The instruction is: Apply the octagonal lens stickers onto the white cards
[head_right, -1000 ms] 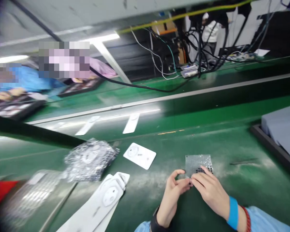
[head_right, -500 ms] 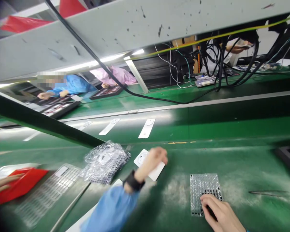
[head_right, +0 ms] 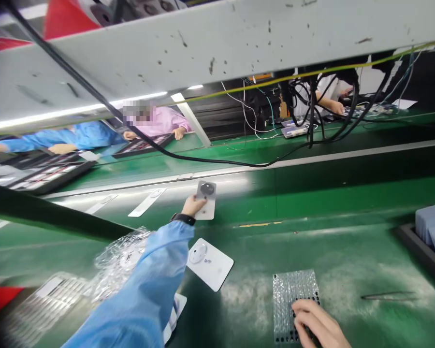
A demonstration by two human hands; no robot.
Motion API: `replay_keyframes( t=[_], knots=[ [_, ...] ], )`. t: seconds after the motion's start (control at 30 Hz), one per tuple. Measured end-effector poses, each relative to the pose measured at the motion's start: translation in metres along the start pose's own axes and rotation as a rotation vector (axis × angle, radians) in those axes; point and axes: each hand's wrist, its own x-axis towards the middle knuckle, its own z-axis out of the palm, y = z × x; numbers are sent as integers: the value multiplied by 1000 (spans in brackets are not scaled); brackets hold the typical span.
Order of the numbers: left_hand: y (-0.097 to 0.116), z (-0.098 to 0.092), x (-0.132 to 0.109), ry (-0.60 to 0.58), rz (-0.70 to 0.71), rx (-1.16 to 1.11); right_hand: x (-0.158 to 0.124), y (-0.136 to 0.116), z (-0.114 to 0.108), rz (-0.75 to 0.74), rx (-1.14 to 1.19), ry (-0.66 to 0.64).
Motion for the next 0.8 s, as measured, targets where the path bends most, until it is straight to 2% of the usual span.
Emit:
replay_keyframes(
  t=[0.07, 0.1, 0.2, 0.27, 0.33, 0.37, 0.47, 0.57, 0.8],
  knots=[
    [0, -1, -33, -95, 29, -124, 9, -11, -8, 72, 27, 61],
    [0, 2, -57, -155, 39, -176, 15, -18, -13, 103, 39, 91],
    [3, 13, -152, -384, 43, -337, 36, -40, -26, 143, 64, 181],
    [9, 18, -217, -600, -8, -548, 49, -51, -31, 131, 70, 229],
    [18, 18, -267, -760, -84, -671, 58, -57, -32, 105, 78, 237],
    [22, 18, -285, -790, -118, -705, 60, -58, -31, 93, 81, 230],
    [33, 14, -310, -722, -176, -732, 57, -61, -30, 63, 53, 212],
    [41, 9, -313, -650, -156, -715, 51, -64, -31, 24, -28, 193],
    [45, 7, -315, -583, -95, -739, 48, -66, -37, -135, -136, 161]
  ],
)
